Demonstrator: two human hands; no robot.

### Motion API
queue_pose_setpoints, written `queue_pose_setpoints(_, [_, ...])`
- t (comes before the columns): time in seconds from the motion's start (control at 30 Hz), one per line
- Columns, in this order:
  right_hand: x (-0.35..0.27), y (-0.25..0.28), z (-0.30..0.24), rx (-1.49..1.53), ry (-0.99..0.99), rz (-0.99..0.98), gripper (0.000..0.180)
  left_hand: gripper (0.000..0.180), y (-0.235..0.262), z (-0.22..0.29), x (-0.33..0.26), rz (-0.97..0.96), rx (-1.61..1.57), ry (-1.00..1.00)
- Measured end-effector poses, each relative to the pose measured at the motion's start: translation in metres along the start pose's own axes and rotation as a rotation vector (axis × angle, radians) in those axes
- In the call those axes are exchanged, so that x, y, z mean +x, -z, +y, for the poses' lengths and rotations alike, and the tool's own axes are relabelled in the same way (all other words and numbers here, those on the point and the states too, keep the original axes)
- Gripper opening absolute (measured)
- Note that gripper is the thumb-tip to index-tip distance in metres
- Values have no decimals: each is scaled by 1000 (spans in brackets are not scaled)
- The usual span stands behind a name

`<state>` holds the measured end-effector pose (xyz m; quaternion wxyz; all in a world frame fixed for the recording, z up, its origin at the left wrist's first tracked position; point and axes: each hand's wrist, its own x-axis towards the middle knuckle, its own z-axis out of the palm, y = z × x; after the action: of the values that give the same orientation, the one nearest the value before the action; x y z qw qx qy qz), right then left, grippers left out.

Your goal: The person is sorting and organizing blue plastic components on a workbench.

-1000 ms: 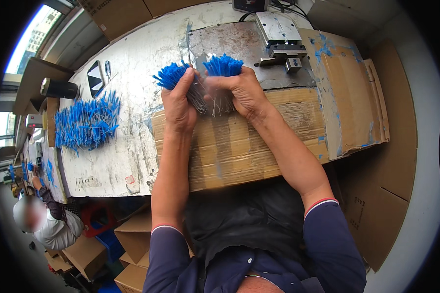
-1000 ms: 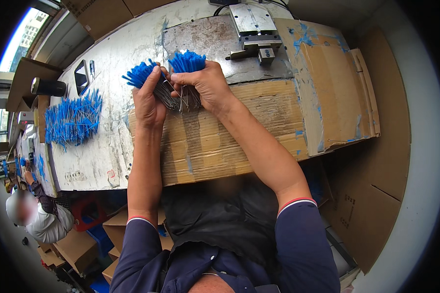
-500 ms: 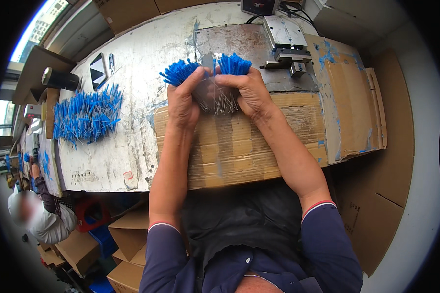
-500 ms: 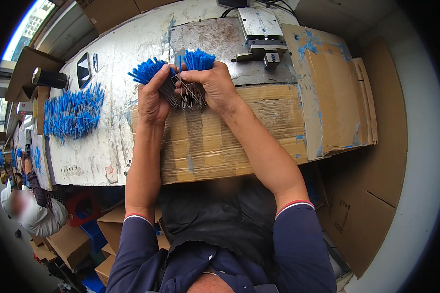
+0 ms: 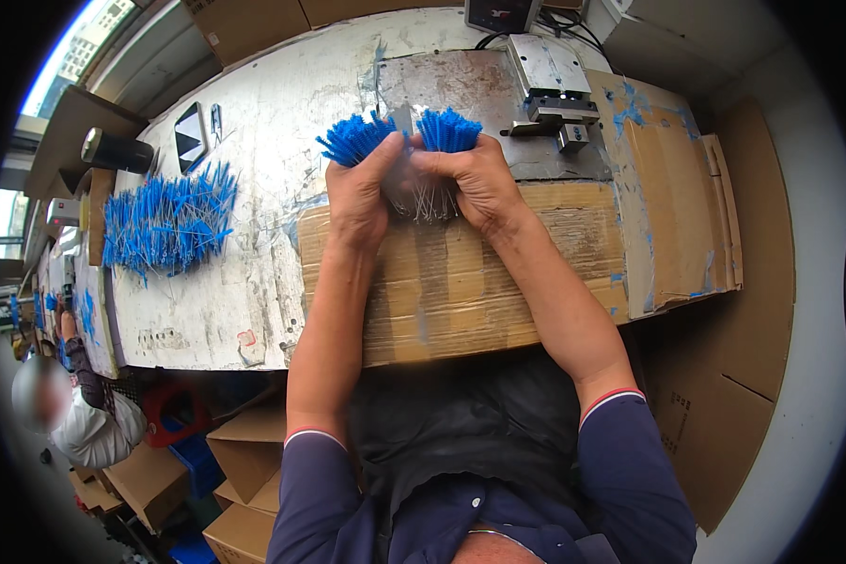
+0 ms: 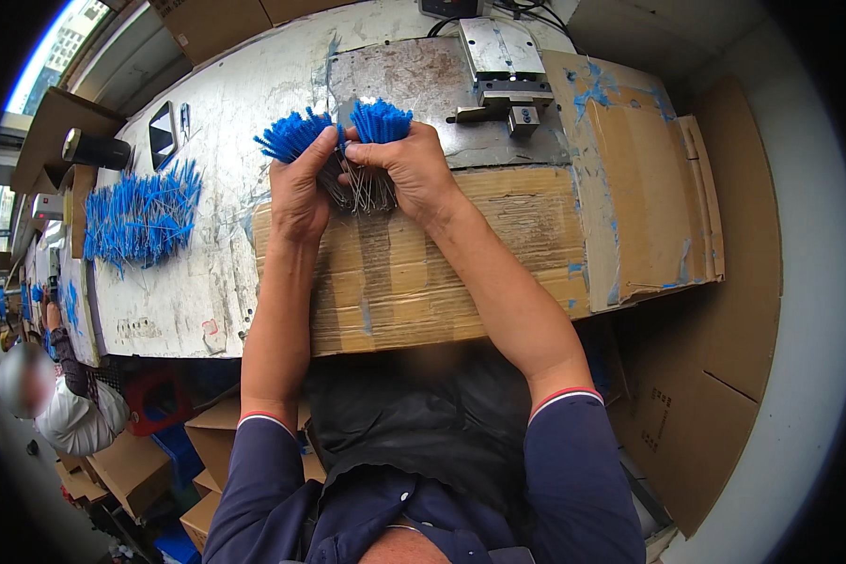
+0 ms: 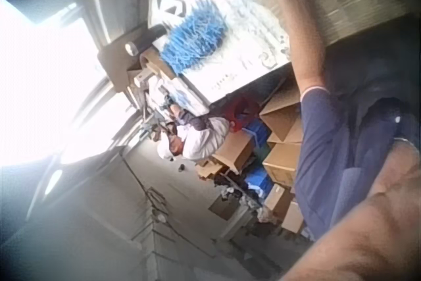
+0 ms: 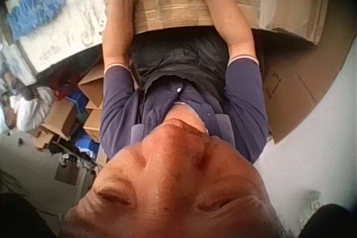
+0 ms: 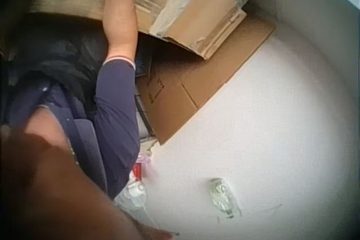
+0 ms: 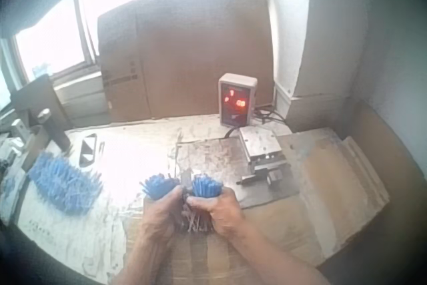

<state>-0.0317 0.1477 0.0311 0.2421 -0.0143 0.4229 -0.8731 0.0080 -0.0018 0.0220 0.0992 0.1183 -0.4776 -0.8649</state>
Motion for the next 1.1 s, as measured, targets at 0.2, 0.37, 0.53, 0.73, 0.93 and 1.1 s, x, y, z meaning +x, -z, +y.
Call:
queue_pose_setpoints(0.2, [1, 1, 1, -51, 41, 20, 21, 21, -4, 2, -1, 6, 30, 29])
queue_pose_setpoints(0.37, [1, 3, 0, -138, 76, -14, 18, 20, -2, 4, -2, -45, 88, 58])
queue_pose_setpoints(0.53, [0, 0, 0, -189, 82, -59, 16, 15, -3, 6, -5, -45, 90, 76])
queue_pose_setpoints(0.73, [-2, -3, -1, -54, 94, 25, 18, 23, 0, 7, 0, -35, -88, 114])
queue_pose_setpoints(0.93, [0, -2, -2, -123, 9, 3, 20, 23, 3, -3, 2, -8, -53, 30])
queue_pose_setpoints(1.1, [-3, -7, -6, -223, 18, 6, 21, 25, -9, 5, -5, -19, -7, 62])
